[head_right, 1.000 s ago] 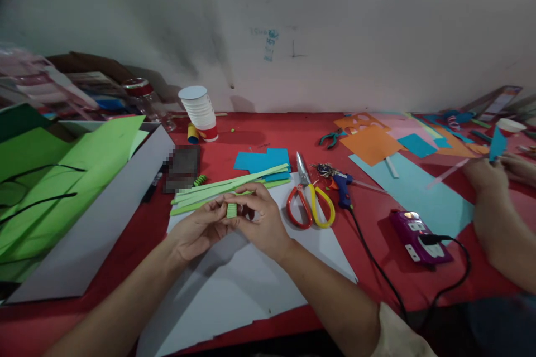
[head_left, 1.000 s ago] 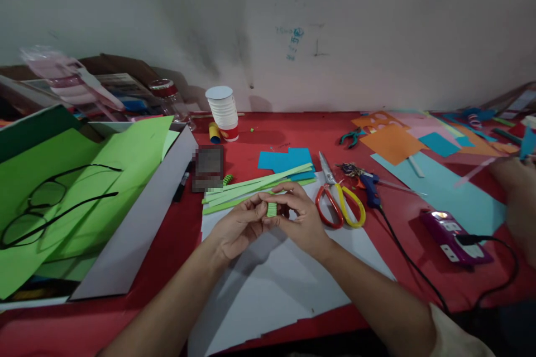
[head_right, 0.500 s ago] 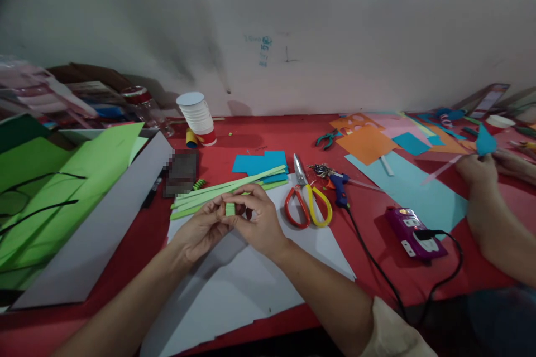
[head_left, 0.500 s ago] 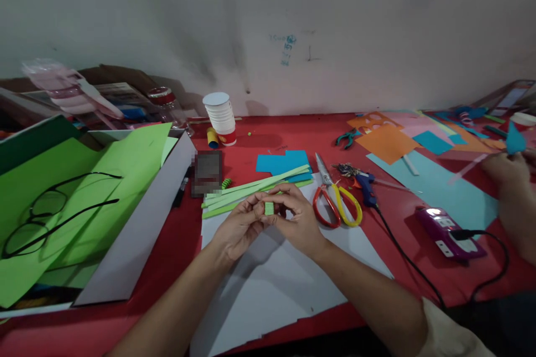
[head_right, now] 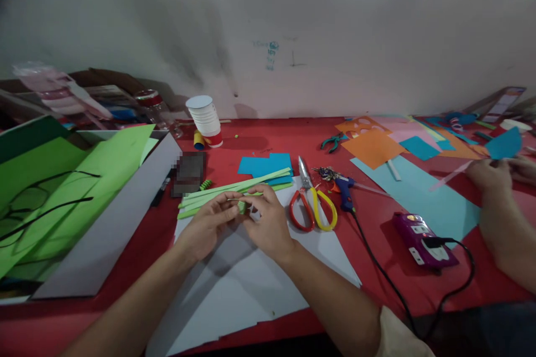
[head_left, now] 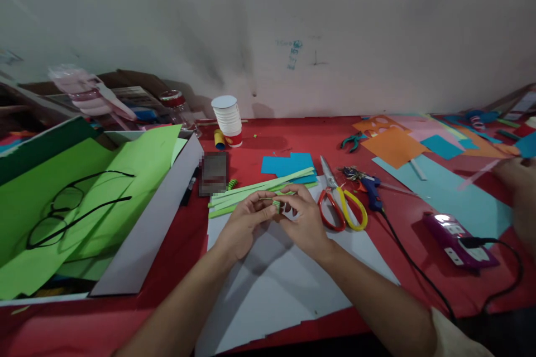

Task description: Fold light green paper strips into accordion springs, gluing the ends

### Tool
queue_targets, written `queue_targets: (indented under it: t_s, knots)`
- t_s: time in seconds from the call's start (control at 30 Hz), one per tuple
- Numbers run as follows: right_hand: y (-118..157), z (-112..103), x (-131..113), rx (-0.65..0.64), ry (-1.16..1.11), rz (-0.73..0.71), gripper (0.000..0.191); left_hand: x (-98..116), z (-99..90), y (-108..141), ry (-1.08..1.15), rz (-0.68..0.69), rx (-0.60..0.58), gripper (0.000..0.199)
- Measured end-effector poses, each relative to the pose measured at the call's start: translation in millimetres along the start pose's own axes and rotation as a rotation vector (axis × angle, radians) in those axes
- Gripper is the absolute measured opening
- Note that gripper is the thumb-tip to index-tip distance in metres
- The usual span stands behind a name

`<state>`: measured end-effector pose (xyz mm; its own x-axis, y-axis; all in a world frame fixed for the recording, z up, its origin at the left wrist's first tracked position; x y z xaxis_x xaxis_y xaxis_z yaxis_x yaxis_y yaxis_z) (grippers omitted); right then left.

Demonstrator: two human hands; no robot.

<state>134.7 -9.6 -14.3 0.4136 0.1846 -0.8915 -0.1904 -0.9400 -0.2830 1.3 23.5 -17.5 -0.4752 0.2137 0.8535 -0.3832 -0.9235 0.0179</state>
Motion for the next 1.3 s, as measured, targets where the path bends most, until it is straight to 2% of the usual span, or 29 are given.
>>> queue_targets:
  t_s: [0.13, 0.27, 0.43, 0.57, 0.7, 0.8, 0.93, 1.1, 1.2, 1.3]
  knots:
    - [1, 1, 2, -0.005, 0.082, -0.03, 0.03, 1, -1.7, 0, -0.118, 0.028, -0.002, 0.025]
    - [1, 1, 1, -0.002, 0.066, -0.08, 0.029, 2, -0.3, 0, -0.124, 0.063, -0.022, 0.026]
    - [2, 1, -3, -0.071, 0.02, -0.083, 0.031, 4, 0.8, 2, -0.084, 0.046, -0.012, 0.025]
    - [2, 1, -4, -0.086, -0.028, -0.021, 0.029, 5, 0.1, 2, -0.061, 0.052, -0.01, 0.026]
    - [-2, 0, -2, -0.099, -0.095, 0.069, 0.029, 4, -1.7, 0, 0.011, -0.023, -0.027, 0.023]
    - [-5, 0, 2, -0.128, -0.154, 0.159, 0.031, 3, -3.5, -1, 0.11, -0.083, 0.006, 0.023]
    - [-6, 1, 5, -0.194, -0.188, 0.202, 0.044, 4, -3.8, -3, 0.202, -0.142, 0.031, 0.031]
    - [-4, 3, 9, -0.262, -0.18, 0.247, 0.065, 9, -1.7, -4, 0.27, -0.189, -0.025, 0.044]
    - [-3, 4, 12, -0.271, -0.182, 0.275, 0.082, 11, -2.0, -4, 0.263, -0.189, -0.038, 0.045]
    - [-2, 5, 13, -0.281, -0.202, 0.277, 0.088, 13, -3.3, -3, 0.233, -0.165, -0.045, 0.04]
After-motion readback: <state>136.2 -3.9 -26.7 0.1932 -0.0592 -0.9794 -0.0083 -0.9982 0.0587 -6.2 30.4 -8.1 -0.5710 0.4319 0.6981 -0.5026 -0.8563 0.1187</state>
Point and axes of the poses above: each hand's wrist, its own y-axis away from the middle knuckle, its own z-axis out of the palm, x = y × z, the point moved 2 cm from there along -y, towards the middle knuckle, and after that the axes turned 13 degrees about z, right-handed, at the moved point
